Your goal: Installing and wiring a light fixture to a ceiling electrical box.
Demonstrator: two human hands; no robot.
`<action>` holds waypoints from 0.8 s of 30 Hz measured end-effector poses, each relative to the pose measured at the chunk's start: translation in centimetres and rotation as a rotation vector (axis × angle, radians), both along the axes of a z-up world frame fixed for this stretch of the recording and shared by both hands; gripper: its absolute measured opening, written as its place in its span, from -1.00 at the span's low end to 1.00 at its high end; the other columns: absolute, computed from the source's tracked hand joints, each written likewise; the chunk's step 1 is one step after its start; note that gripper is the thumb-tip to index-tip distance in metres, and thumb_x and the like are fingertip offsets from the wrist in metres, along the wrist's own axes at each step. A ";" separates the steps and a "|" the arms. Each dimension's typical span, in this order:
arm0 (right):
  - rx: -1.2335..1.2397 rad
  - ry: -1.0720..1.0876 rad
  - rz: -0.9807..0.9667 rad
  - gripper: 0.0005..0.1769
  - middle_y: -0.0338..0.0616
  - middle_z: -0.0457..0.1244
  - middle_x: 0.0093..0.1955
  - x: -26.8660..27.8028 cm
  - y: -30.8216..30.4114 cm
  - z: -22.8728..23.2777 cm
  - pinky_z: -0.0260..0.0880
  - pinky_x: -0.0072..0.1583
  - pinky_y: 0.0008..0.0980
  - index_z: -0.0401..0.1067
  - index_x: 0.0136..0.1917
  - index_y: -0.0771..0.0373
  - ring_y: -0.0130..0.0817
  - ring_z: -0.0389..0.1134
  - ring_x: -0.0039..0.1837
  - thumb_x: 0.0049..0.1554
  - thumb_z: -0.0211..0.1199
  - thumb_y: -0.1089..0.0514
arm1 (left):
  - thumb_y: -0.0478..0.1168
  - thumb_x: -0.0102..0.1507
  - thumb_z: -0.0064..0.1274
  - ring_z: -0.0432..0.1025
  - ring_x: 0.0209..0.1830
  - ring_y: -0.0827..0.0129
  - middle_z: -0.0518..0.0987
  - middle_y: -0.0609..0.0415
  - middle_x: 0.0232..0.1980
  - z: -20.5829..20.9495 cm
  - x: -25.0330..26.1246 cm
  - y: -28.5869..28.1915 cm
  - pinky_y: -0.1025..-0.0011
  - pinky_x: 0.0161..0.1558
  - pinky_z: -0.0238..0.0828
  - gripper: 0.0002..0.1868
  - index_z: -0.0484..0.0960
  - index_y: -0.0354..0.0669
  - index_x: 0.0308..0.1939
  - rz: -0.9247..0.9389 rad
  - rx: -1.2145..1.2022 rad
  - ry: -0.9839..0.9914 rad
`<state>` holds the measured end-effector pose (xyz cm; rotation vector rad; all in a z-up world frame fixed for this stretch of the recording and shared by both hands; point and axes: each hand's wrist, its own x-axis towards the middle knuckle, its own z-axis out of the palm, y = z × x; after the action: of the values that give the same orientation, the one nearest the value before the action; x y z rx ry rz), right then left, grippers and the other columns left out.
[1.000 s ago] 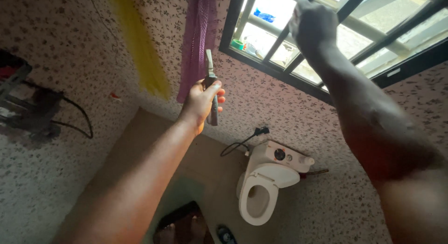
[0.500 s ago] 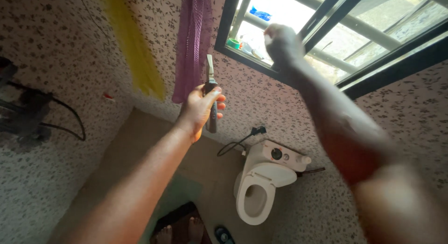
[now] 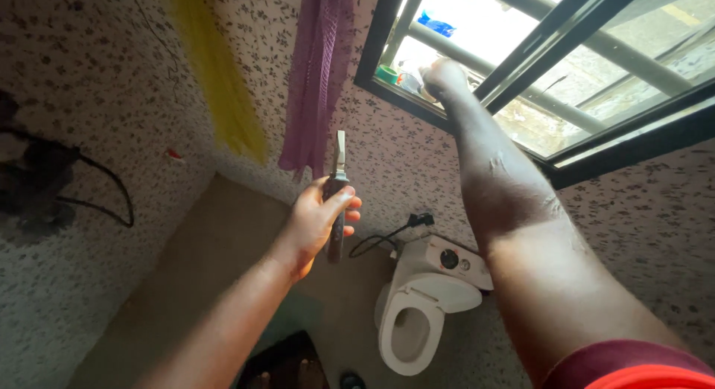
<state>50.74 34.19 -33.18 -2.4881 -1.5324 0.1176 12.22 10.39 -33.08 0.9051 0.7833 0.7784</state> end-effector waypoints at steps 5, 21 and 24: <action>0.035 0.256 0.005 -0.54 0.02 0.41 -0.09 -2.0 -2.2 2.0 0.39 0.08 -0.27 0.53 -0.02 0.34 -0.25 0.43 -0.04 0.03 0.46 -0.09 | 0.00 0.31 0.06 0.54 -0.16 0.42 0.62 0.08 -0.13 -0.8 -0.3 -0.2 0.34 -0.19 0.55 -0.66 0.54 -0.15 0.02 -0.008 -0.018 0.030; 0.273 0.440 0.010 -0.41 0.07 0.40 0.01 -3.7 -3.9 1.6 0.47 0.01 -0.41 0.41 0.18 0.48 -0.30 0.47 -0.01 0.01 0.57 0.12 | 0.00 0.30 0.06 0.53 -0.18 0.42 0.61 0.09 -0.14 -0.8 2.6 -0.2 0.34 -0.20 0.56 -0.66 0.53 -0.14 0.02 -0.061 -0.038 -0.012; 0.407 0.550 0.012 -0.34 0.07 0.40 0.02 -2.7 -3.0 0.3 0.52 -0.03 -0.41 0.36 0.23 0.52 -0.31 0.49 -0.03 -0.03 0.56 0.20 | 0.00 0.31 0.06 0.53 -0.18 0.42 0.61 0.10 -0.14 -1.7 2.7 -0.5 0.33 -0.21 0.56 -0.67 0.53 -0.13 0.00 -0.068 -0.055 -0.015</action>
<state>48.02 31.24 -32.84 -1.9161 -1.1941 0.4094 14.94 9.88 -34.76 0.8714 0.7539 0.6996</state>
